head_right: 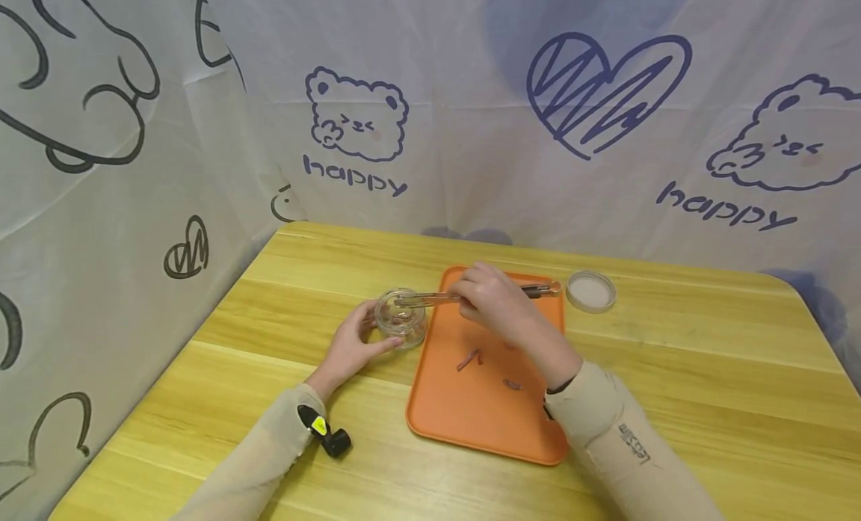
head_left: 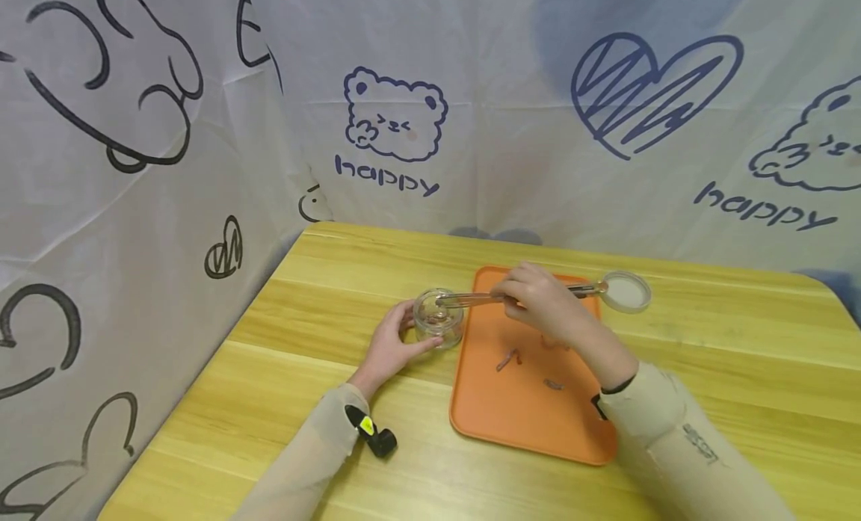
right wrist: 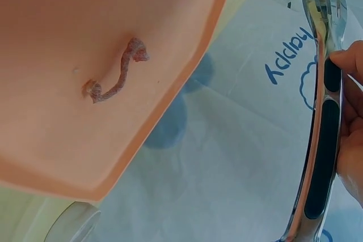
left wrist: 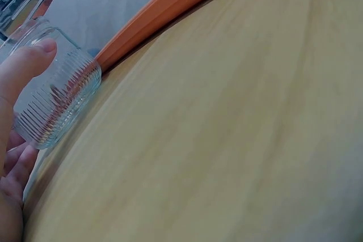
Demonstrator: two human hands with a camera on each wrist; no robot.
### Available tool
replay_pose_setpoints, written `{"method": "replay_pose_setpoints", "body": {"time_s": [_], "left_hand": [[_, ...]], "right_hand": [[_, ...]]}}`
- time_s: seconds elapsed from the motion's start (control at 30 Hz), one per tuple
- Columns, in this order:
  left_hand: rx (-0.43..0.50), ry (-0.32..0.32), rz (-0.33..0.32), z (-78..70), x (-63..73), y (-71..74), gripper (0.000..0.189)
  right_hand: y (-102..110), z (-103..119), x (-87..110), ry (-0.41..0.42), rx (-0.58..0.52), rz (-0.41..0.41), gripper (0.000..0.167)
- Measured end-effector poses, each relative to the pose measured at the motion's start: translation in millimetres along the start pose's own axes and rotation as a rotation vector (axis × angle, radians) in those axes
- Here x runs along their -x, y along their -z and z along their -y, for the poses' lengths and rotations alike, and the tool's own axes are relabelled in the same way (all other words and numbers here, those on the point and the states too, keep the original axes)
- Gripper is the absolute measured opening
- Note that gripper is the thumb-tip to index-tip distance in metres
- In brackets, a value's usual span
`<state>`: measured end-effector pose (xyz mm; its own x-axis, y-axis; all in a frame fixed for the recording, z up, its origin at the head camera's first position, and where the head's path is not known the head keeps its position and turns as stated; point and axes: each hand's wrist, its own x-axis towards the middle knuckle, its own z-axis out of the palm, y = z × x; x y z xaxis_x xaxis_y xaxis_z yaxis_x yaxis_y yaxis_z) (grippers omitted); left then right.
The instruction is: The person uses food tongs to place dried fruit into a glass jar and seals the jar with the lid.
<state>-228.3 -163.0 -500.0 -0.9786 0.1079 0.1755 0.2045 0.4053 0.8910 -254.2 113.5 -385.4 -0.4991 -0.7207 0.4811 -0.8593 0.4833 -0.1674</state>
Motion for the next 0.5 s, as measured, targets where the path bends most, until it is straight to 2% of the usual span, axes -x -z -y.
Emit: {"method": "replay_pose_setpoints", "body": {"time_s": [0.3, 0.5], "left_hand": [[0.013, 0.007, -0.004, -1.8, 1.0, -0.6, 0.076], [0.007, 0.014, -0.008, -1.8, 1.3, -1.0, 0.074]], "right_hand": [[5, 0, 9.1, -0.041, 0.017, 0.007, 0.024], [13, 0, 18.6, -0.066, 0.045, -0.030, 0.030]]}}
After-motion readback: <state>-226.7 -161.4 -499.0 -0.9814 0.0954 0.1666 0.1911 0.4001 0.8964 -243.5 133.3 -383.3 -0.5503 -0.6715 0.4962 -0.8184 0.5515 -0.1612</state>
